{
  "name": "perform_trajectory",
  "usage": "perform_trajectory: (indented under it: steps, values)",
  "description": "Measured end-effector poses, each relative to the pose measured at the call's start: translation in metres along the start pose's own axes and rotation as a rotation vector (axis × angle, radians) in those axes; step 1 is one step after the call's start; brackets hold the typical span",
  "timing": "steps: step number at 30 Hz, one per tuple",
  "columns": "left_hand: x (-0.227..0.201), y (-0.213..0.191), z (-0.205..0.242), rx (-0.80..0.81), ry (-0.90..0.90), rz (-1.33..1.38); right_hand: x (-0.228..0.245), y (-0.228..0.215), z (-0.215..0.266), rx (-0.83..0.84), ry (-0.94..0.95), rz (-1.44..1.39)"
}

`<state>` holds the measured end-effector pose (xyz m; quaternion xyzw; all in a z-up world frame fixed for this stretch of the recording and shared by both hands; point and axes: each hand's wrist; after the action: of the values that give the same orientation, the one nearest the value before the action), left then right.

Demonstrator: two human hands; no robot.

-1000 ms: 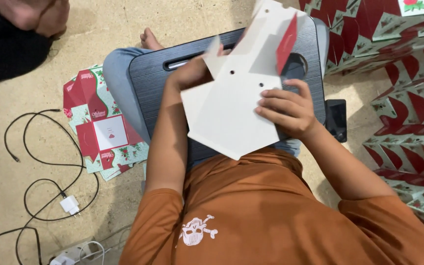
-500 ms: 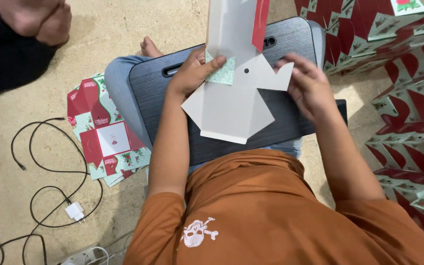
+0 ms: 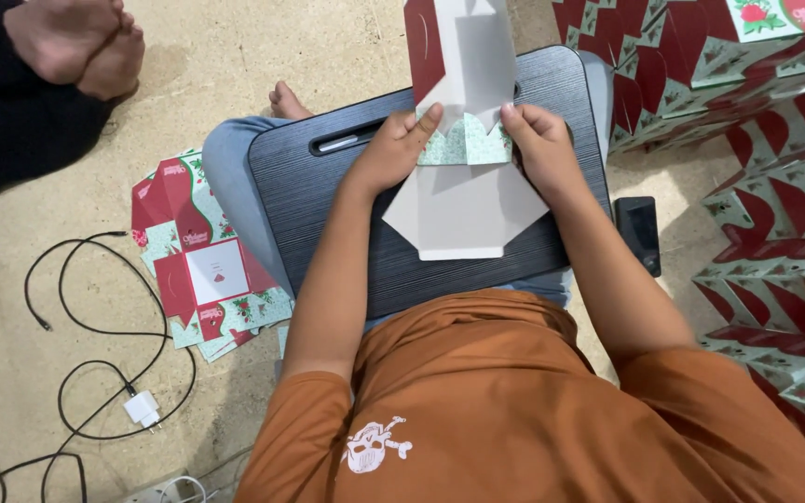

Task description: The person assembles a small red and white cardboard box by hand. They fold the flaps, tuck the sides into slots, and close the lid to form a finished box, then place it aside.

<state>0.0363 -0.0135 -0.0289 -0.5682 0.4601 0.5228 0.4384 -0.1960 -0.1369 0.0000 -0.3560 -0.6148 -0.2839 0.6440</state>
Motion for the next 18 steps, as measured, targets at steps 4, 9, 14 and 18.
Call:
perform_trajectory:
  steps: [4, 9, 14, 18]
  values:
    - [-0.022, 0.006, 0.01, 0.026, 0.031, -0.049, -0.005, 0.01, -0.001, -0.057, -0.079, -0.017]
    - [-0.023, 0.01, 0.007, 0.021, 0.012, -0.089, -0.038, -0.002, -0.012, -0.072, -0.079, -0.053]
    - [-0.06, 0.002, 0.019, 0.021, -0.034, -0.1, -0.027, 0.008, -0.003, -0.067, -0.158, -0.037]
    - [-0.072, -0.005, 0.022, -0.045, -0.044, 0.003, -0.026, 0.016, -0.001, 0.004, -0.178, -0.08]
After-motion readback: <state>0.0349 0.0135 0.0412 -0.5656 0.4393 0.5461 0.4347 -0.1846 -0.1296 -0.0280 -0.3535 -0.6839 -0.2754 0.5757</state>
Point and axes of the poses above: each hand's wrist, its own z-axis away from the middle knuckle, its own y-axis out of the palm, x = y × z, and after that the axes turned 1 degree about y, right-handed
